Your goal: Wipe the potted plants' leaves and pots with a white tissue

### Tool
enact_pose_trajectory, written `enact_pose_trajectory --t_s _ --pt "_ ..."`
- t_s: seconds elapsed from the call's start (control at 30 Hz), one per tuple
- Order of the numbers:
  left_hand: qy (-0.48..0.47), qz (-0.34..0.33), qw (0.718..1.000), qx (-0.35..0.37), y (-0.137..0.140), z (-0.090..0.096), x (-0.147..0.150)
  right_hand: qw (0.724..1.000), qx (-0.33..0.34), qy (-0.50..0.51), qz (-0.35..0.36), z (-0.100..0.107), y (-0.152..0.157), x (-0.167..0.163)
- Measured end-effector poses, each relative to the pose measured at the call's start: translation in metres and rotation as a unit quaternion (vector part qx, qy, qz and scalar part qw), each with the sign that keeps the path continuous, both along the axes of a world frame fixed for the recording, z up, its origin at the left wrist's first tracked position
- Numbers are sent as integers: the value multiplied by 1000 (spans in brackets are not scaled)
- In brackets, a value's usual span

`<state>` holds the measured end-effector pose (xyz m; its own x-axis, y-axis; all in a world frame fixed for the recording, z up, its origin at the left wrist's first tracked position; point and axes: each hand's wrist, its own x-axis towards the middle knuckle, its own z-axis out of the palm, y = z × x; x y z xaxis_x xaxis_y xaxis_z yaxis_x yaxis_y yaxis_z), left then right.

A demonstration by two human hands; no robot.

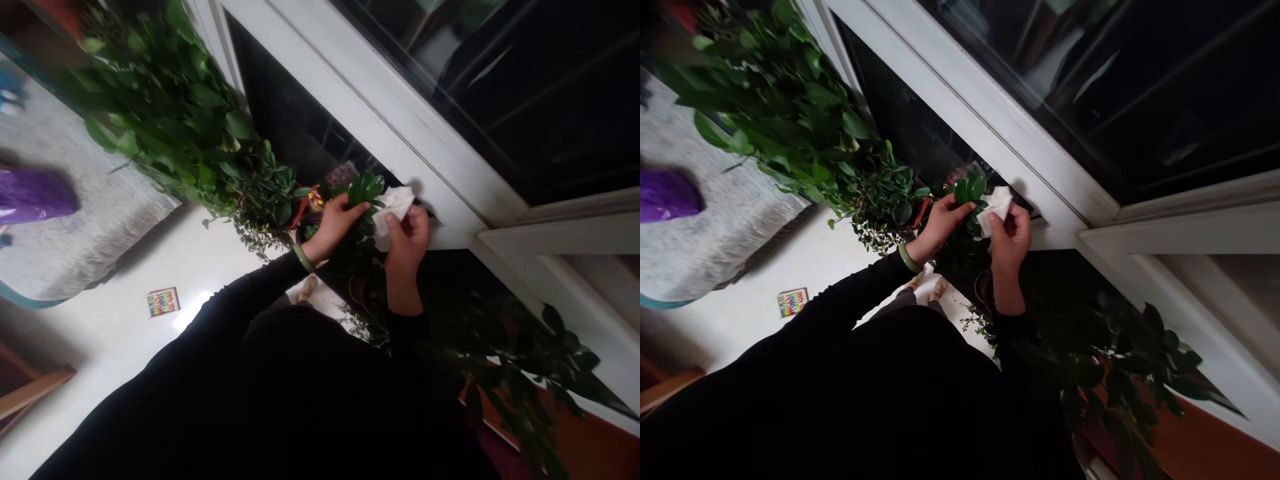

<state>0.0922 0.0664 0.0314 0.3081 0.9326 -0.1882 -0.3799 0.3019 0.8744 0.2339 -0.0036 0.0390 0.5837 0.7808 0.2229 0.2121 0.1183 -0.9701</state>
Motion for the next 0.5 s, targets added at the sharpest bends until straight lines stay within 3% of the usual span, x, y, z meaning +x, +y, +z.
enact_pose_trajectory --t_s 0.17,0.37,0.5 --pt "52 -14 997 56 5 -1 -2 995 -64 -23 70 15 11 -1" --pt "82 4 991 104 5 -9 0 985 -153 45 65 16 5 1" --pt "81 25 990 113 3 -10 4 984 -148 -58 82 26 -2 -1"
